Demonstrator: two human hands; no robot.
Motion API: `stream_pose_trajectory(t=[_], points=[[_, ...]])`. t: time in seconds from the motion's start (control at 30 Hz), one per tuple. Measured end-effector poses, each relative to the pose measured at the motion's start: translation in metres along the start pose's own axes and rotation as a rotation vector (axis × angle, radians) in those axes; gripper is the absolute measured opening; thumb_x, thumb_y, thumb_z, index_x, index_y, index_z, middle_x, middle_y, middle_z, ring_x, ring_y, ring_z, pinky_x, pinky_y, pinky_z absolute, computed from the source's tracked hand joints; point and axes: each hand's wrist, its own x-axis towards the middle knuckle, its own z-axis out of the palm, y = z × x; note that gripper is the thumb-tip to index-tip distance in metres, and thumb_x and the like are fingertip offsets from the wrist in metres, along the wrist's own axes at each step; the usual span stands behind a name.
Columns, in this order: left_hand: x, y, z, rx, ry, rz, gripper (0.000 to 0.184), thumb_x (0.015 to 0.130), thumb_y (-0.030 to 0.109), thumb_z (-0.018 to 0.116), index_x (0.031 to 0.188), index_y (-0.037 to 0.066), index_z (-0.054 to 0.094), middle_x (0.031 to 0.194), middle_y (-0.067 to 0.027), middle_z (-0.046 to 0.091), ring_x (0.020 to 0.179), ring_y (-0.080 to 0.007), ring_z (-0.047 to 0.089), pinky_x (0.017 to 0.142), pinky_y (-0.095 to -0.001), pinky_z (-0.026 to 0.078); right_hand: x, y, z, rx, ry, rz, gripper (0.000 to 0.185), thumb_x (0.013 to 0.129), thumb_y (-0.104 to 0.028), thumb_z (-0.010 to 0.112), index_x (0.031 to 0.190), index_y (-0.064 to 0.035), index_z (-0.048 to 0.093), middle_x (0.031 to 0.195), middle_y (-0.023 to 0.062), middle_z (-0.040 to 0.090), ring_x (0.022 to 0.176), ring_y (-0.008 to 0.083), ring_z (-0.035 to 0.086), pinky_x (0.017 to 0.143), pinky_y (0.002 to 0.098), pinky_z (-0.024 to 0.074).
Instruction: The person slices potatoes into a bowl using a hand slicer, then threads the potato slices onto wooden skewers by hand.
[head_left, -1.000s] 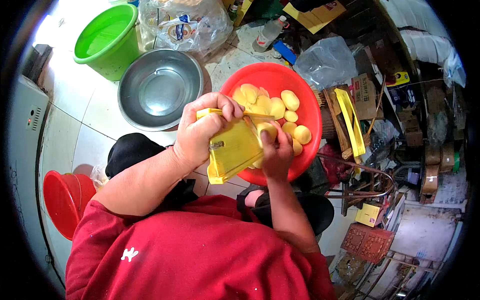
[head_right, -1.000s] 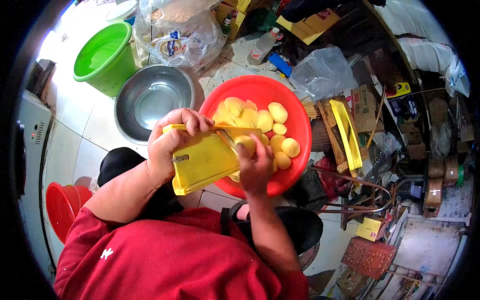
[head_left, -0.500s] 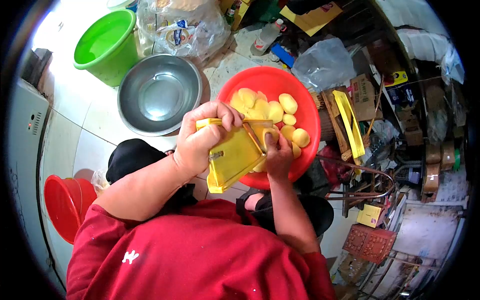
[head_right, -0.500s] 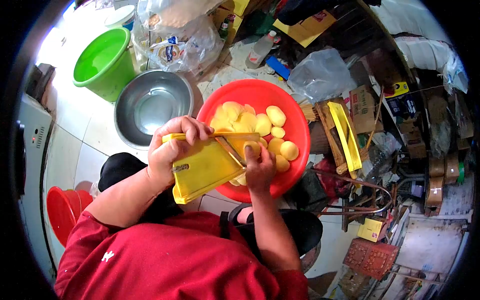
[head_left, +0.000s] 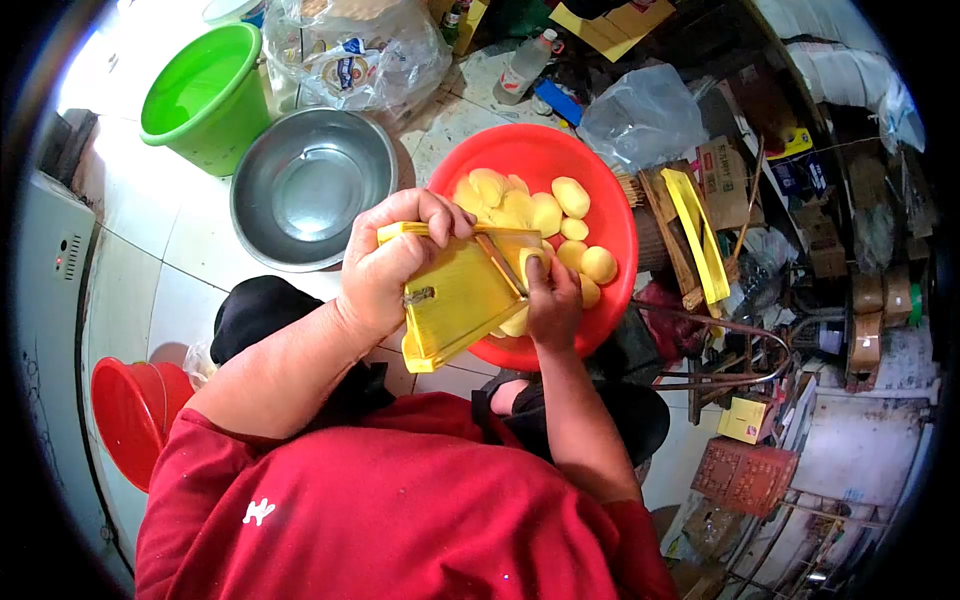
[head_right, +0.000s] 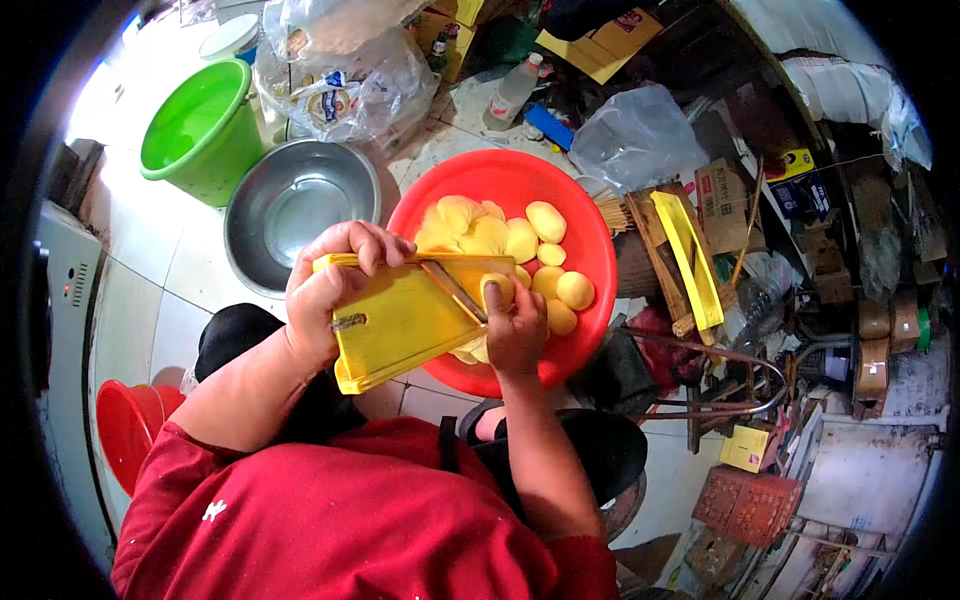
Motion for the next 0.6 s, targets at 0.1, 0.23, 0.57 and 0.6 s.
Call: stream_pose_trajectory(t=[0.1,0.23,0.57,0.6], points=[[0.000,0.002,0.000,0.006,0.000,-0.003,0.037,0.077,0.040,0.054,0.078,0.004,0.050,0.088,-0.0120,0.057,0.100,-0.0262,0.052,0.091,-0.0371,0.039,0.011,-0.004,-0.012,0.118,-0.035,-0.001,0.038,0.091,-0.037,0.054,0.095,-0.0011,0.065,0.083,0.0182,0.063,0.082,0.0331,0.061,0.077,0.0412,0.0455],[0.001,0.002,-0.003,0.048,-0.011,-0.028,0.032,0.074,0.035,0.052,0.077,0.004,0.049,0.088,-0.0125,0.057,0.101,-0.0268,0.052,0.092,-0.0373,0.039,0.027,-0.012,-0.002,0.137,0.017,0.136,0.036,0.093,-0.036,0.053,0.085,-0.0019,0.062,0.070,0.0163,0.063,0.068,0.0326,0.062,0.067,0.0415,0.0463],[0.000,0.006,0.005,0.045,-0.007,0.001,0.027,0.069,0.030,0.049,0.076,0.004,0.049,0.088,-0.0126,0.057,0.100,-0.0280,0.053,0.091,-0.0381,0.041,-0.007,-0.129,-0.025,0.107,-0.039,-0.338,0.022,0.089,-0.019,0.055,0.074,-0.0028,0.049,0.071,0.0183,0.053,0.067,0.0404,0.055,0.060,0.0464,0.0430],[0.000,0.007,0.004,0.054,-0.014,-0.007,0.028,0.070,0.031,0.050,0.076,0.004,0.049,0.088,-0.0123,0.056,0.099,-0.0278,0.053,0.091,-0.0381,0.041,-0.002,-0.118,-0.020,0.029,0.001,-0.301,0.023,0.089,-0.019,0.054,0.075,-0.0021,0.049,0.072,0.0187,0.054,0.067,0.0412,0.054,0.061,0.0478,0.0427]])
